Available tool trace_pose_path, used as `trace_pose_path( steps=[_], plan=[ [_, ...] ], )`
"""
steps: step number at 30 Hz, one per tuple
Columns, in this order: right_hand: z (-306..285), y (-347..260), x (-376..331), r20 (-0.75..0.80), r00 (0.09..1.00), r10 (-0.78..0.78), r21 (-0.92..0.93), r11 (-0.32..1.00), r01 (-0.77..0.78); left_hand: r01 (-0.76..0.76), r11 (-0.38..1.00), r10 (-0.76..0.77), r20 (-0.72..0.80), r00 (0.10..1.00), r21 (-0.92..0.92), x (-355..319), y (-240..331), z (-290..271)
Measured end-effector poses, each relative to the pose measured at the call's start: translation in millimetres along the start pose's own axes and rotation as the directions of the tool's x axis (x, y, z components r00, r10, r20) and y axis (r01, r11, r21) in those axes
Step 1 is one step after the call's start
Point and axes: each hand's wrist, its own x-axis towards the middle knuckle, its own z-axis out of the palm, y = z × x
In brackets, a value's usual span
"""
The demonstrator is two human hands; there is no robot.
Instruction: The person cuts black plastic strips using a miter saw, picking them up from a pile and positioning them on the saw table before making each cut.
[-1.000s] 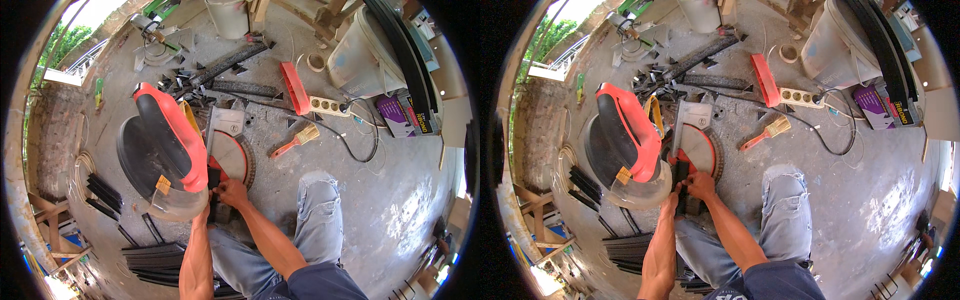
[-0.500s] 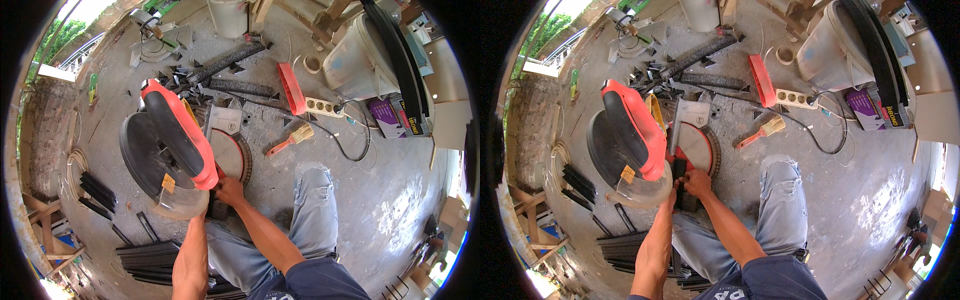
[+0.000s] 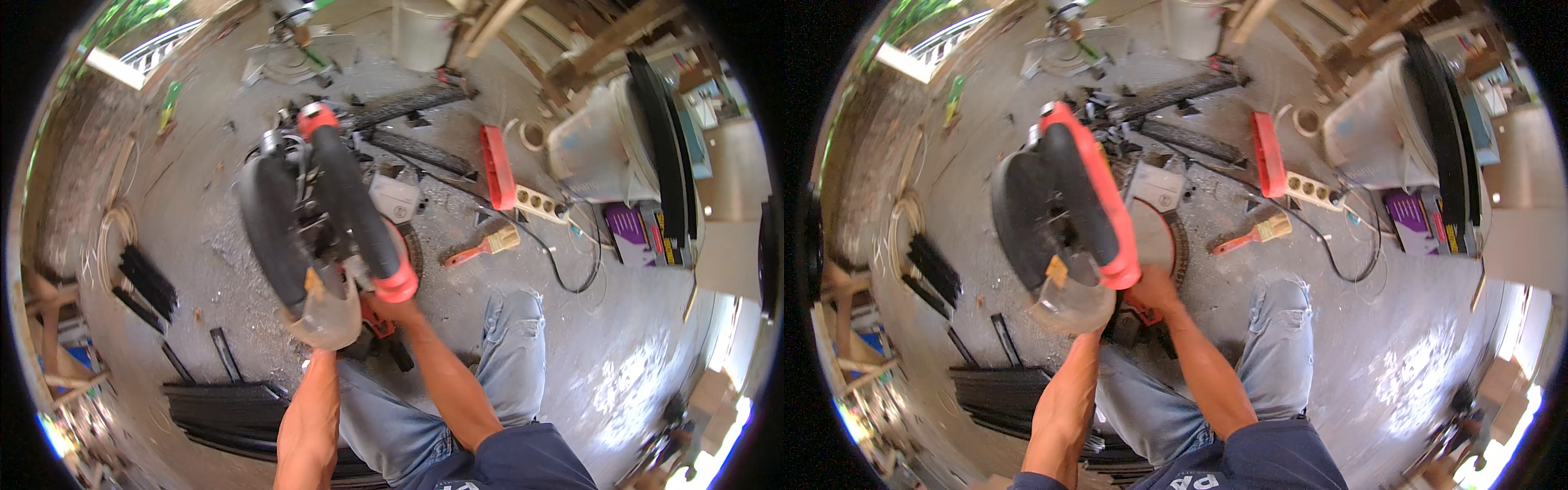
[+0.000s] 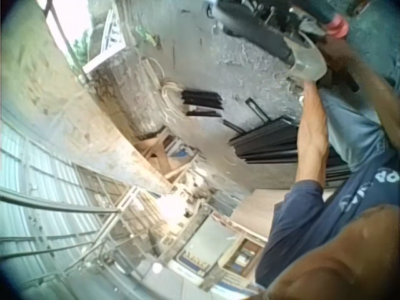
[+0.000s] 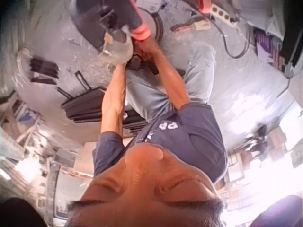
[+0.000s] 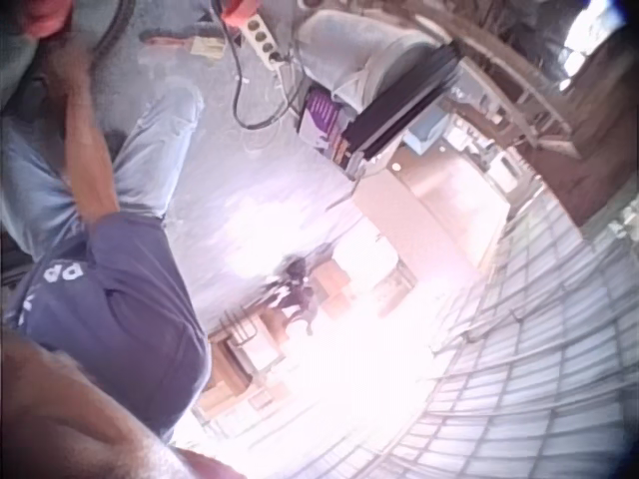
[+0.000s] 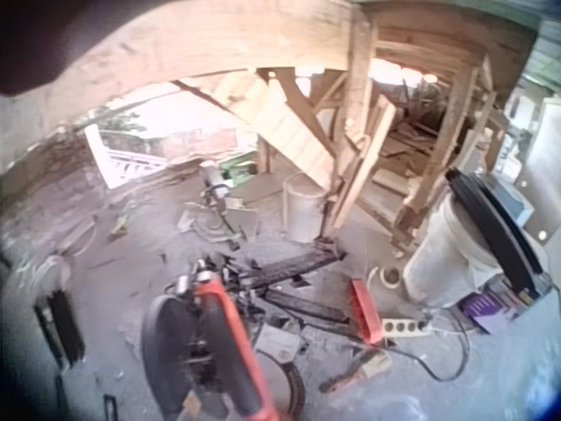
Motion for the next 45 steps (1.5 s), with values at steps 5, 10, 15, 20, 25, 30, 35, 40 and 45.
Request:
trace_pose_path(
  steps=[5,10,15,20,25,30,35,40,45],
  plan=[
    [-155,-182,4,-0.441,0.886,-0.143,0.274,0.918,0.285,0.231,0.939,-0.040,-0.588,0.808,0.254,-20,35,0],
    [-171,-312,6,-0.302,0.873,-0.383,-0.199,0.921,0.335,0.264,0.962,-0.259,-0.077,0.963,0.074,-33,60,-44],
    [-144,-302,-10,-0.192,0.916,-0.353,-0.337,0.900,0.276,0.289,0.957,-0.288,-0.032,0.957,0.038,-34,62,-48],
    [-123,-241,-64,-0.252,0.831,-0.497,-0.345,0.848,0.402,0.303,0.953,-0.303,-0.031,0.953,0.023,-36,61,-53],
    [-99,-194,-107,-0.348,0.846,-0.404,-0.208,0.913,0.351,0.272,0.962,-0.270,-0.066,0.961,0.016,-34,63,-48],
    [-87,-144,-121,-0.426,0.868,-0.254,0.047,0.952,0.302,0.257,0.966,-0.257,-0.080,0.963,-0.005,-33,57,-45],
    [-83,-131,-125,-0.438,0.873,-0.213,0.159,0.938,0.309,0.231,0.972,-0.227,-0.090,0.970,0.035,-29,54,-39],
    [-82,-119,-126,-0.418,0.851,-0.318,-0.011,0.938,0.346,0.229,0.972,-0.220,-0.132,0.967,0.059,-28,49,-35],
    [-81,-92,-136,-0.387,0.887,-0.253,0.030,0.958,0.286,0.238,0.965,-0.233,-0.056,0.971,0.114,-23,45,-36]
  ],
)
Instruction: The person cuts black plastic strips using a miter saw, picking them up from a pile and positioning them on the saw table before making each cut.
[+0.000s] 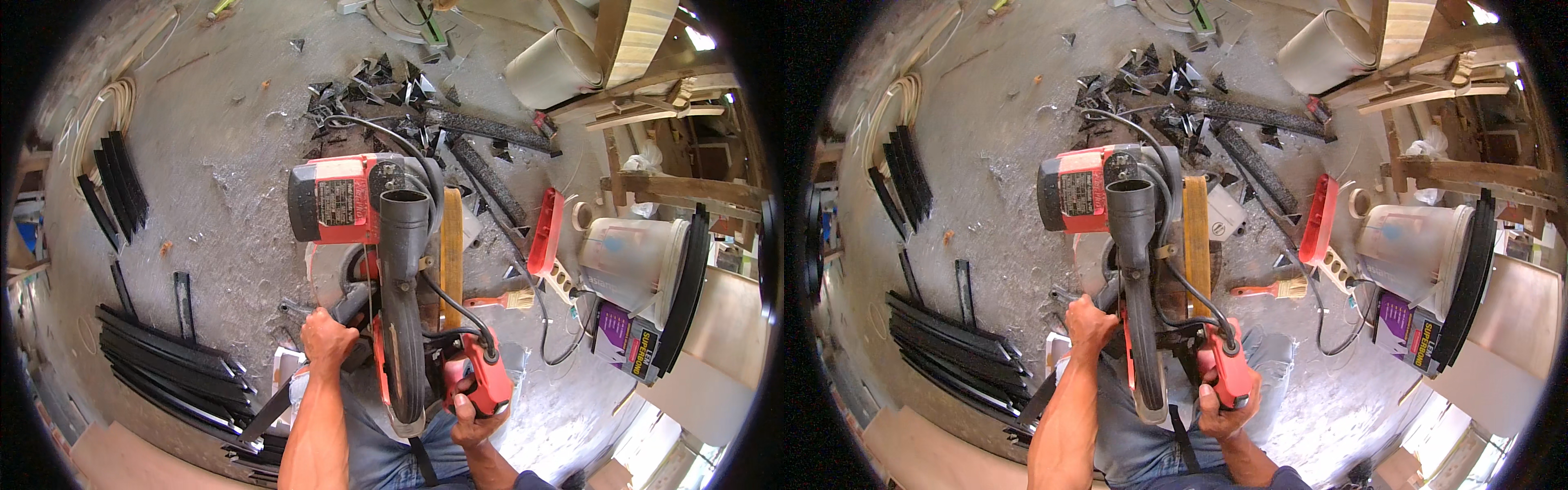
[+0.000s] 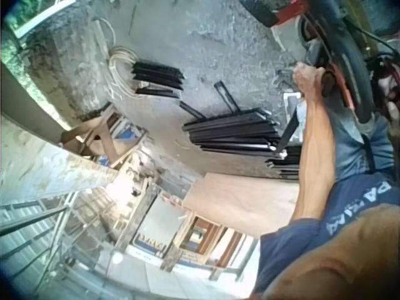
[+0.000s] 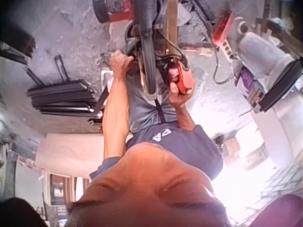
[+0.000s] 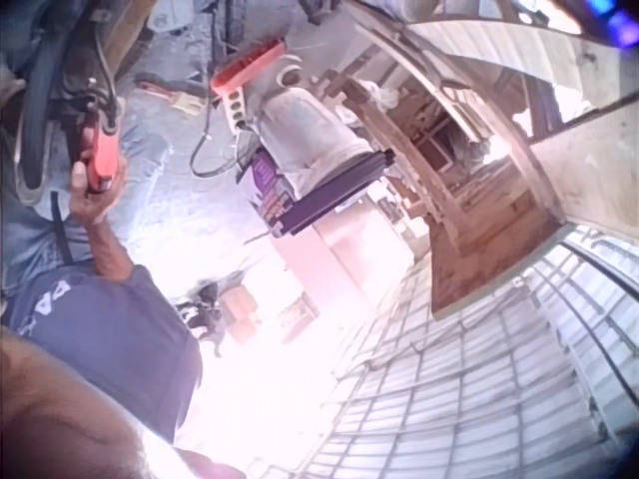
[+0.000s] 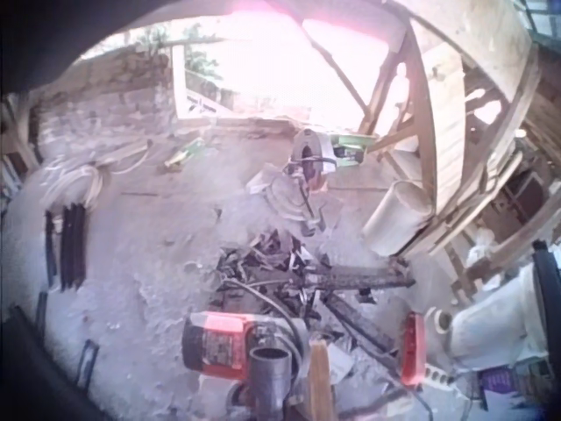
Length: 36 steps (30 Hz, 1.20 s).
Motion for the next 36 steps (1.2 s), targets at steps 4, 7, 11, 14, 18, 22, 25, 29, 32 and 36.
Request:
trace_pose_path(
  steps=[4,7,11,14,18,22,25,29,32,36],
  plan=[
    [-1,7,-2,-0.001,1.000,-0.013,0.045,0.999,0.013,0.014,0.999,-0.015,0.029,0.999,0.039,1,1,0],
    [0,0,-3,0.045,0.994,0.095,0.236,0.966,-0.103,0.019,0.999,-0.021,0.039,0.999,0.044,0,0,-2],
    [2,1,2,-0.025,0.999,0.031,0.266,0.964,-0.023,0.005,0.999,-0.006,0.035,0.999,0.032,-2,7,-3],
    [1,8,-1,-0.021,1.000,0.014,0.286,0.958,-0.007,0.010,1.000,-0.011,0.018,1.000,0.026,-4,7,-4],
    [1,7,-2,-0.011,0.990,0.139,0.338,0.933,-0.127,0.015,0.999,-0.016,0.033,0.999,0.035,-3,7,-5],
    [0,0,2,0.038,0.970,0.241,0.364,0.900,-0.238,0.008,1.000,-0.009,0.042,0.999,0.030,-4,7,-8],
    [1,-3,4,0.039,0.977,0.211,0.428,0.880,-0.207,0.003,0.999,-0.005,0.055,0.998,0.042,-3,7,-8],
    [-1,-24,11,0.075,0.978,0.197,0.359,0.909,-0.210,-0.032,0.999,0.032,0.019,0.999,0.018,-4,4,-10],
    [-2,-51,29,0.139,0.960,0.244,0.368,0.887,-0.279,-0.039,0.999,0.039,-0.003,0.999,0.024,-5,2,-5],
    [-13,-79,52,0.292,0.891,0.347,0.352,0.828,-0.437,-0.097,0.995,0.095,-0.063,0.993,-0.026,-4,-9,5]
  ],
)
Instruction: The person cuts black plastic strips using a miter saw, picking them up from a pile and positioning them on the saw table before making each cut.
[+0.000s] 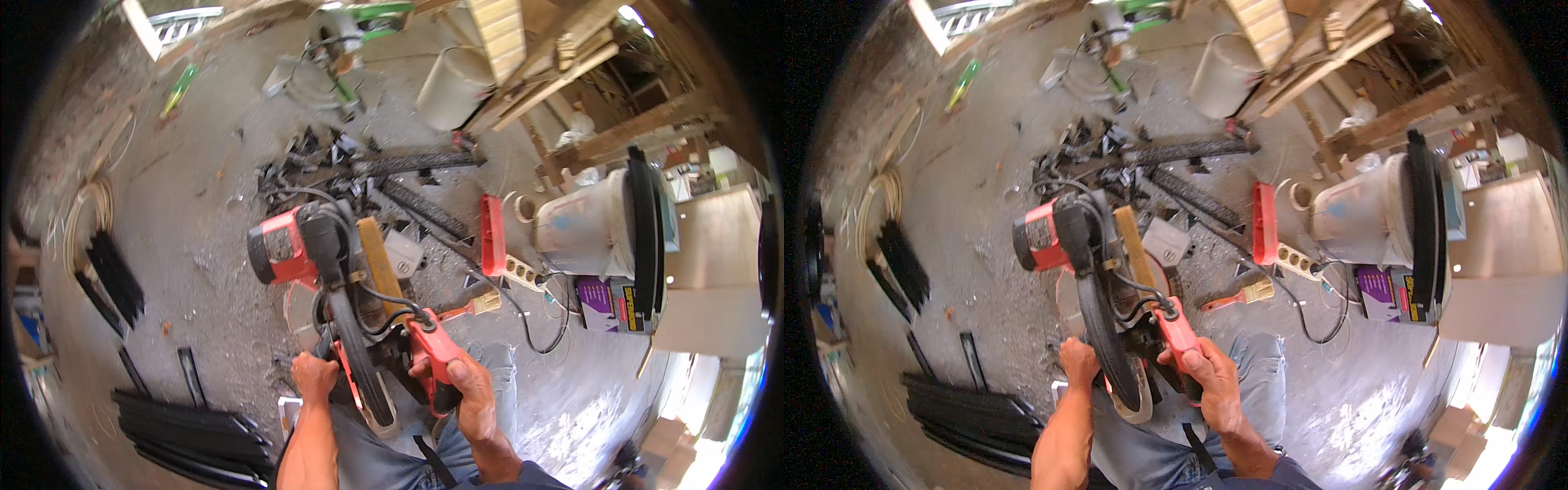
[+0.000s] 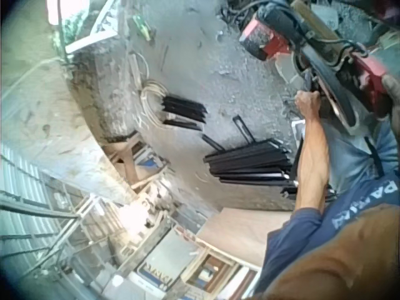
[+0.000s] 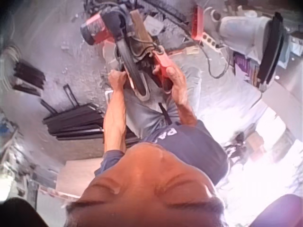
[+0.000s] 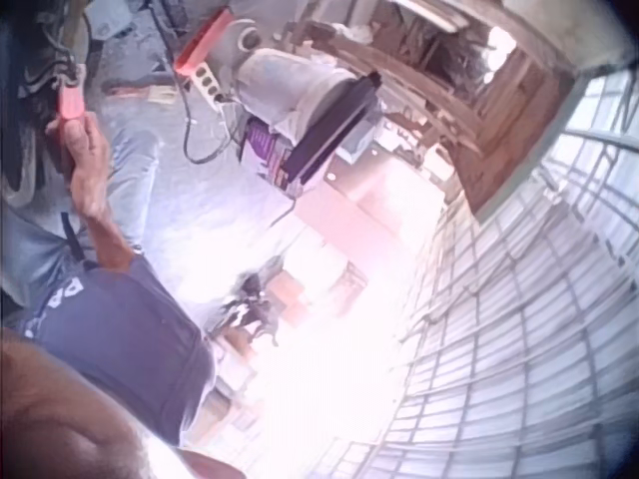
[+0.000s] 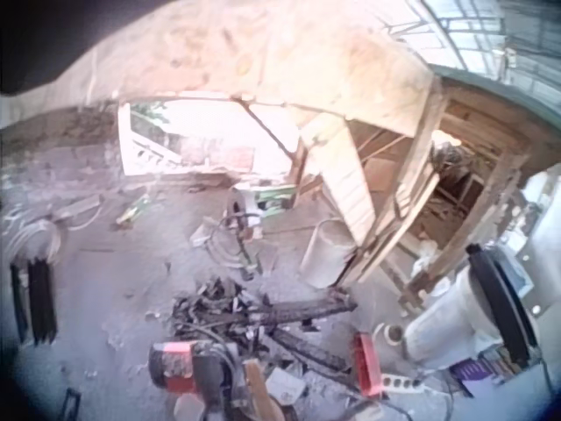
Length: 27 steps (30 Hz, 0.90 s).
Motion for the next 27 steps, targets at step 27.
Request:
trace_pose_path(
  steps=[27],
  plan=[
    [12,7,14,-0.047,0.999,-0.025,0.211,0.977,0.034,-0.097,0.994,0.091,-0.101,0.991,-0.059,-1,-2,5]
  ],
)
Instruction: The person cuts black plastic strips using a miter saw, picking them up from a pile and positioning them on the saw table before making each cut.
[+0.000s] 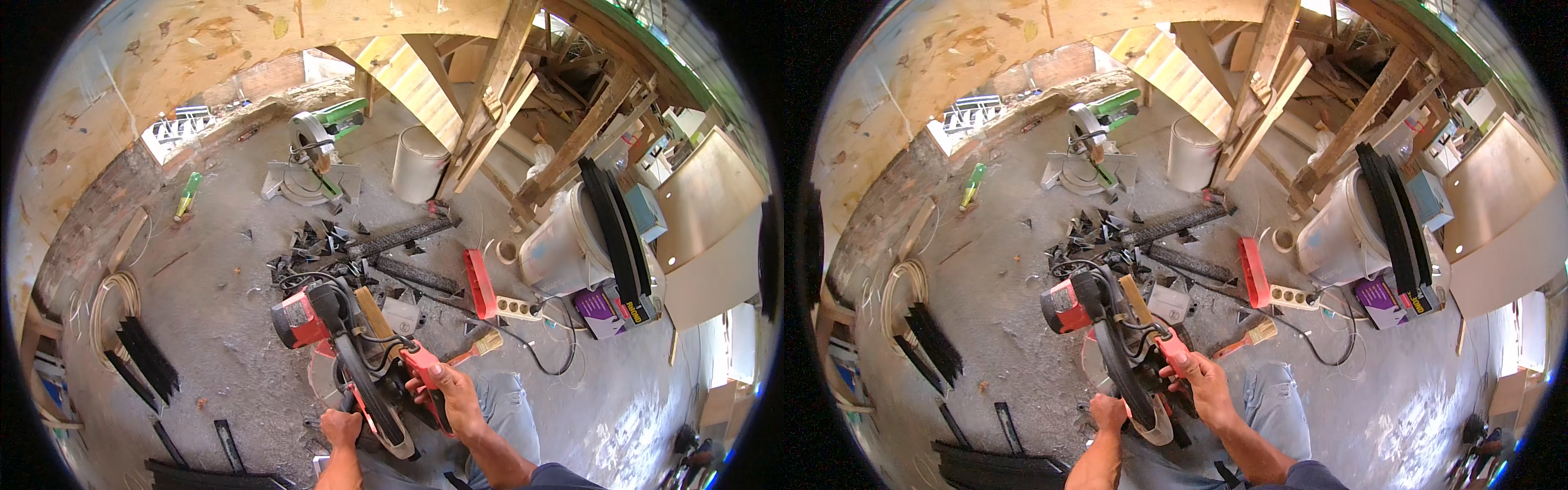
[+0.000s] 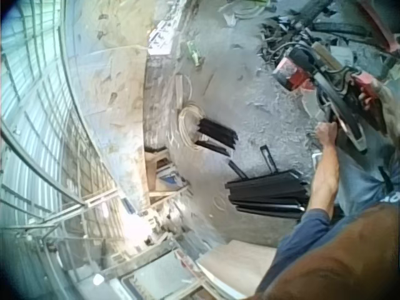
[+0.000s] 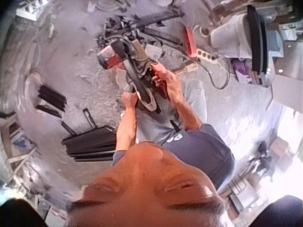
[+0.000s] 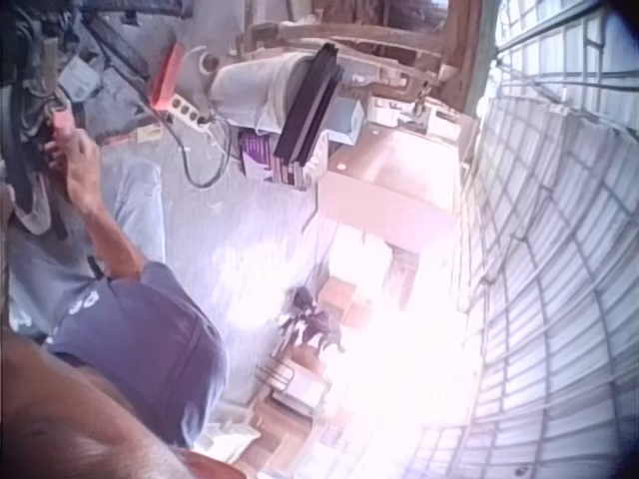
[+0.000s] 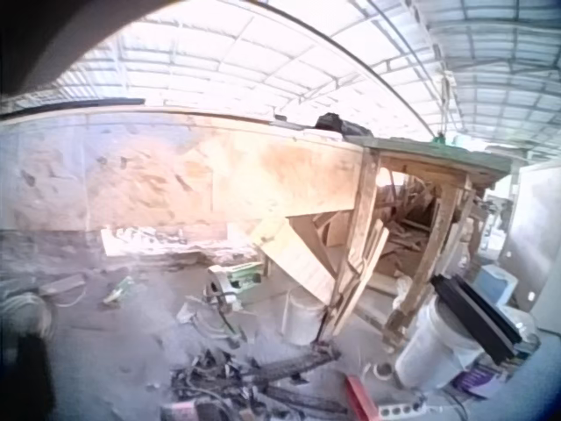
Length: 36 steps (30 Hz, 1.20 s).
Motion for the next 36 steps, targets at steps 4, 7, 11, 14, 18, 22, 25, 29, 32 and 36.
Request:
trace_pose_path(
  steps=[4,7,11,14,18,22,25,29,32,36],
  plan=[
    [-1,1,-1,-0.010,0.999,-0.031,-0.073,0.997,0.030,0.027,1.000,-0.026,0.003,1.000,-0.005,-3,6,-6],
    [-4,4,1,0.004,0.999,-0.043,-0.099,0.994,0.043,0.079,0.997,-0.079,0.004,0.997,0.002,-7,15,-14],
    [-5,9,3,-0.006,0.997,-0.075,-0.131,0.989,0.073,0.072,0.997,-0.072,0.003,0.997,0.010,-4,8,-10],
    [-2,7,2,0.000,0.994,-0.106,-0.119,0.987,0.105,0.066,0.998,-0.066,-0.006,0.998,-0.006,-1,4,-5],
    [-7,8,1,0.002,0.998,-0.060,-0.104,0.993,0.060,0.083,0.996,-0.083,0.019,0.996,-0.012,-6,13,-14],
    [-7,8,2,0.007,0.997,-0.080,-0.109,0.991,0.080,0.118,0.993,-0.118,0.034,0.992,0.003,-10,21,-22],
    [-4,3,0,0.010,0.997,-0.082,-0.128,0.988,0.083,0.113,0.994,-0.114,0.046,0.992,0.005,-10,20,-23],
    [-10,7,0,-0.022,0.999,-0.045,-0.164,0.986,0.040,0.128,0.992,-0.127,0.051,0.991,-0.003,-13,25,-27],
    [-10,6,-1,0.016,0.999,-0.051,-0.195,0.979,0.053,0.124,0.992,-0.123,0.059,0.991,-0.011,-11,22,-26],
    [-3,8,2,0.025,0.986,-0.163,-0.103,0.981,0.165,0.123,0.992,-0.122,0.067,0.990,-0.014,-12,24,-28]
  ],
)
